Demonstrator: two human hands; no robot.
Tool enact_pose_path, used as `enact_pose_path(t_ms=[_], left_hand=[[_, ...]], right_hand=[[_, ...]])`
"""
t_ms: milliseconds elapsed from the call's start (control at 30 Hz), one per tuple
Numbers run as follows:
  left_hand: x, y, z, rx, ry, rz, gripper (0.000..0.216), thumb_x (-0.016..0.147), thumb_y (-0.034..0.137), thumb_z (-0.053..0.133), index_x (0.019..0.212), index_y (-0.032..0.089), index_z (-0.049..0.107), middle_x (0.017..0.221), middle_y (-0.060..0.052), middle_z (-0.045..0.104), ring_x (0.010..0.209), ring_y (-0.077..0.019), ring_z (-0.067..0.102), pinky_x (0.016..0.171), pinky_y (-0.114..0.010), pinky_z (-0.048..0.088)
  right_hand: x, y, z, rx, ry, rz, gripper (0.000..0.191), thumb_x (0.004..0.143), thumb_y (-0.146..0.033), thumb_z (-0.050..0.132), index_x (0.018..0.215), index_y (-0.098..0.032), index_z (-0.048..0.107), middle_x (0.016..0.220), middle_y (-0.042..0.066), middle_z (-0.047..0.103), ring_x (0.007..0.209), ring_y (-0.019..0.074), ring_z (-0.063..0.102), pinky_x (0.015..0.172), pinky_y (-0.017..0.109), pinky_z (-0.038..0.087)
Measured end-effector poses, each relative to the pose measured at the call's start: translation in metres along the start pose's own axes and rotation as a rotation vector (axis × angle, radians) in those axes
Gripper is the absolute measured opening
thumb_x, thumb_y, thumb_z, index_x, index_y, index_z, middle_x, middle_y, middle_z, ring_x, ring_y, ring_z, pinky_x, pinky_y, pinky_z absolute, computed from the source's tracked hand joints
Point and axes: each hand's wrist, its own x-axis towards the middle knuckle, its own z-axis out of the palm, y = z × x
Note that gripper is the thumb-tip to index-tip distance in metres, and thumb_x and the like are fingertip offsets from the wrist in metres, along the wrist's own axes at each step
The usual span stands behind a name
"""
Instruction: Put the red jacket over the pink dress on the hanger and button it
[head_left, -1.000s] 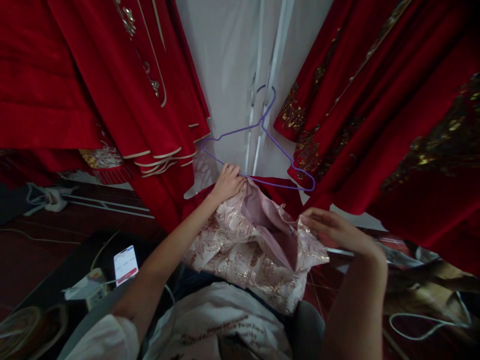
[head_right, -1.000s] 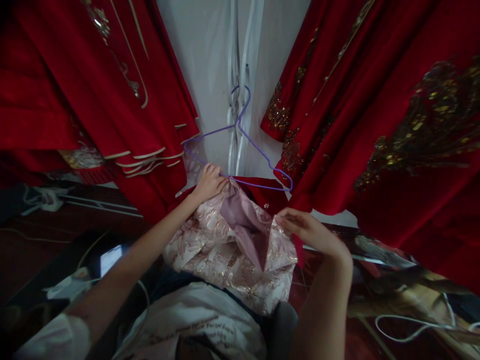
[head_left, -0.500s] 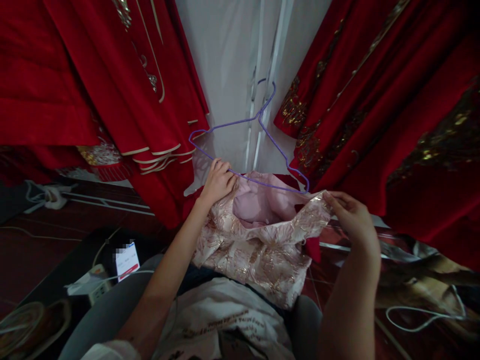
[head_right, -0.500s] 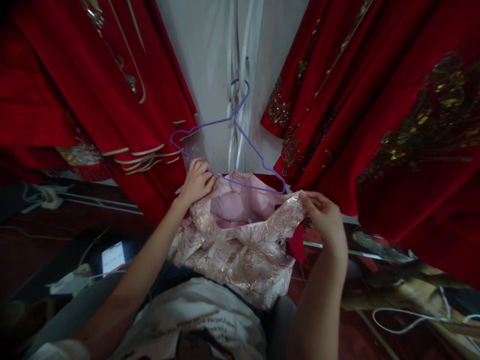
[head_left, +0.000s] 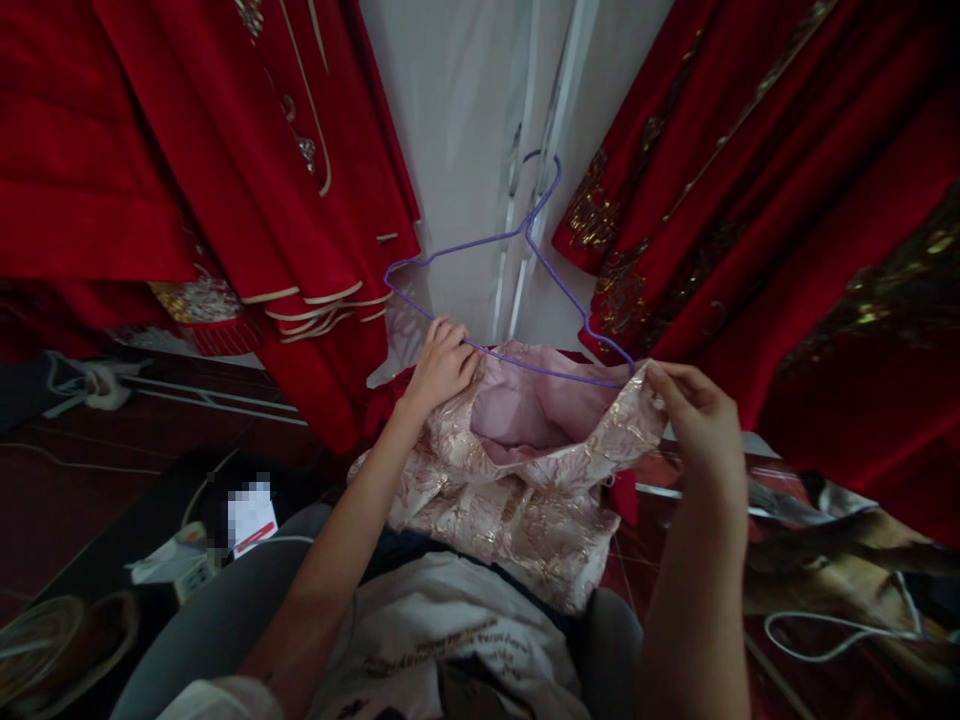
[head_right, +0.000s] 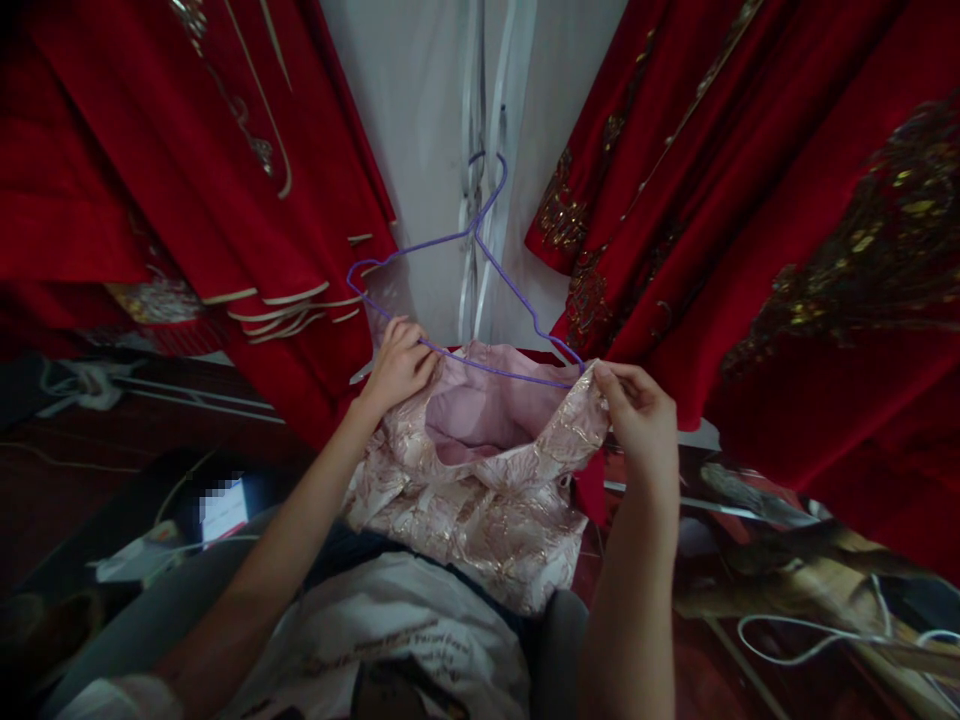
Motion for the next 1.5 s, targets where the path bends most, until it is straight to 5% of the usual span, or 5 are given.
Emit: enact_pose_path(t_ms=[467, 667, 967, 1267, 1500], left_hand=[[0.006, 0.059, 0.028, -0.231, 0.049, -0.16, 0.024, 0.095, 0.031, 0.05, 0.084, 0.021, 0.069, 0.101, -0.005, 0.064, 0.105, -0.0194, 0.054, 0.113, -0.048, 0.028], [0.019, 0.023, 0.0, -0.612, 0.112, -0.328, 0.032, 0.1, 0.034, 0.036, 0.088, 0.018, 0.062, 0.091, -0.005, 0.067, 0.09, -0.0156, 0.061, 0.087, -0.03, 0.047], [-0.008, -0.102, -0.027, -0.518, 0.278, -0.779, 0.034, 0.091, 0.039, 0.046, 0.067, 0.016, 0.055, 0.062, 0.001, 0.054, 0.062, -0.0123, 0.048, 0.058, -0.022, 0.036], [-0.017, -0.11, -0.02, -0.502, 0.235, -0.806, 0.038, 0.09, 0.044, 0.045, 0.068, 0.016, 0.057, 0.061, 0.0, 0.055, 0.06, -0.0132, 0.049, 0.057, -0.023, 0.036], [0.034, -0.095, -0.038, -0.61, 0.22, -0.467, 0.039, 0.091, 0.049, 0.047, 0.072, 0.017, 0.059, 0.062, 0.001, 0.052, 0.059, -0.012, 0.048, 0.056, -0.023, 0.035]], right_hand=[[0.054, -0.022, 0.069, -0.457, 0.041, -0.428, 0.027, 0.091, -0.042, 0.05, 0.096, -0.022, 0.067, 0.088, 0.005, 0.068, 0.08, 0.0189, 0.061, 0.072, 0.028, 0.043], [0.049, -0.024, 0.054, -0.418, 0.106, -0.436, 0.026, 0.087, -0.045, 0.058, 0.086, -0.02, 0.066, 0.077, 0.003, 0.065, 0.067, 0.0147, 0.054, 0.063, 0.024, 0.038], [0.069, -0.026, 0.039, -0.385, 0.098, -0.412, 0.031, 0.083, -0.046, 0.062, 0.069, -0.019, 0.053, 0.058, -0.004, 0.042, 0.056, 0.0091, 0.038, 0.054, 0.022, 0.029], [0.074, -0.025, 0.036, -0.369, 0.101, -0.463, 0.028, 0.083, -0.042, 0.064, 0.07, -0.019, 0.055, 0.058, -0.004, 0.046, 0.054, 0.009, 0.04, 0.054, 0.023, 0.031], [0.072, -0.03, 0.037, -0.364, 0.054, -0.433, 0.029, 0.086, -0.04, 0.06, 0.067, -0.019, 0.052, 0.057, -0.003, 0.045, 0.054, 0.0092, 0.038, 0.053, 0.024, 0.03]])
